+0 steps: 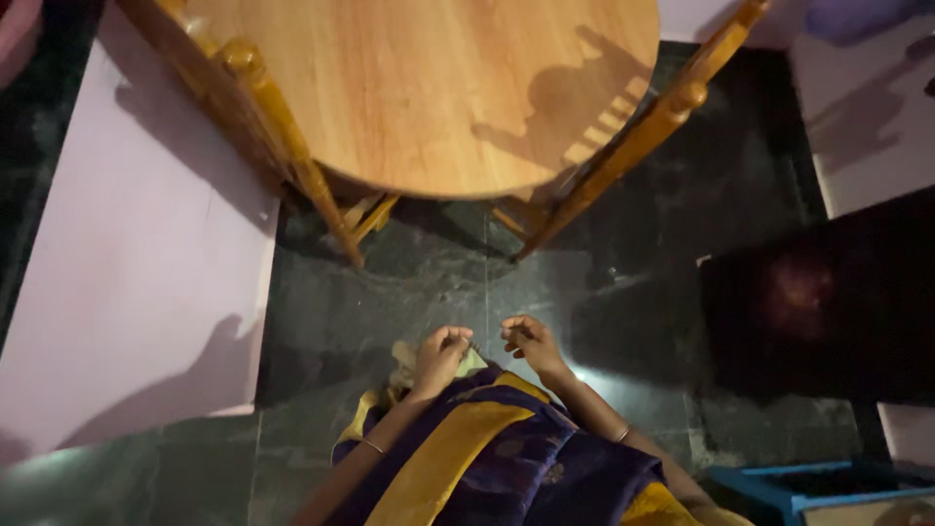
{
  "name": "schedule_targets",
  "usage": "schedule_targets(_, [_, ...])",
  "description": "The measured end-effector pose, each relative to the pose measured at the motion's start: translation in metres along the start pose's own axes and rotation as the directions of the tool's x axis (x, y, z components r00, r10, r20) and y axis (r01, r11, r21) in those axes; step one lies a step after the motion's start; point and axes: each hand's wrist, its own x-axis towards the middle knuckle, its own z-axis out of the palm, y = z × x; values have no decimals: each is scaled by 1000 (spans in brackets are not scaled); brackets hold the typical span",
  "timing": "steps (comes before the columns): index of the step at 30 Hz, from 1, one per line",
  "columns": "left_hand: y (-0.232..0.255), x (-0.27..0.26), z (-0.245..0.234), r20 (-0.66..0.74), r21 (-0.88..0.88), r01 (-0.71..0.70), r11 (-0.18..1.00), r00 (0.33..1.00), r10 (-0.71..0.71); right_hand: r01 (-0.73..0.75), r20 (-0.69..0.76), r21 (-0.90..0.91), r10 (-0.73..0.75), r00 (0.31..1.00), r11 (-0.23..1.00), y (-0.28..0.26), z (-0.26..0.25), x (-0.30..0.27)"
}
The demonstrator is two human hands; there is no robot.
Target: The person wipes the surface of a round wooden table with a cloth and then uses the cloth to wipe the decorative back and spindles of several wooden dining chairs.
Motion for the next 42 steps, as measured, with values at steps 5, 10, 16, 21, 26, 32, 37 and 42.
schedule_targets(5, [13, 66, 29, -39, 40, -25, 999, 999, 27, 78, 77, -91, -71, 995, 993, -43, -32, 60])
schedule_targets(10, [13, 106, 34, -11, -52, 62, 997, 998, -62, 24, -22, -87, -26, 999, 996, -62, -69, 113])
schedule_targets(16, [24, 154, 33, 7, 73, 36, 997, 999, -37, 112, -355, 154, -51, 934, 982, -47, -131, 176])
schedule_targets(21, [42, 215, 37, 117, 77, -209, 975, 973, 200, 292, -763, 109, -109, 637, 950, -75, -179, 196])
schedule_targets(26, [90, 276, 37, 240, 41, -67, 997, 969, 56, 526, -920, -149, -312, 236, 837, -175, -219, 186])
schedule_targets(32, [113, 318, 62, 378, 112, 26, 993, 923, -67, 559, -844, -376, -522, 123, 739, -263, -241, 184])
schedule_targets(37, [140, 330, 87, 494, 198, 4, 980, 863, -104, 654, -888, -268, -445, 118, 708, -253, -251, 189])
schedule_targets(42, [223, 321, 124, 462, 197, -169, 966, 885, 61, 544, -929, -239, -352, 112, 804, -231, -284, 182])
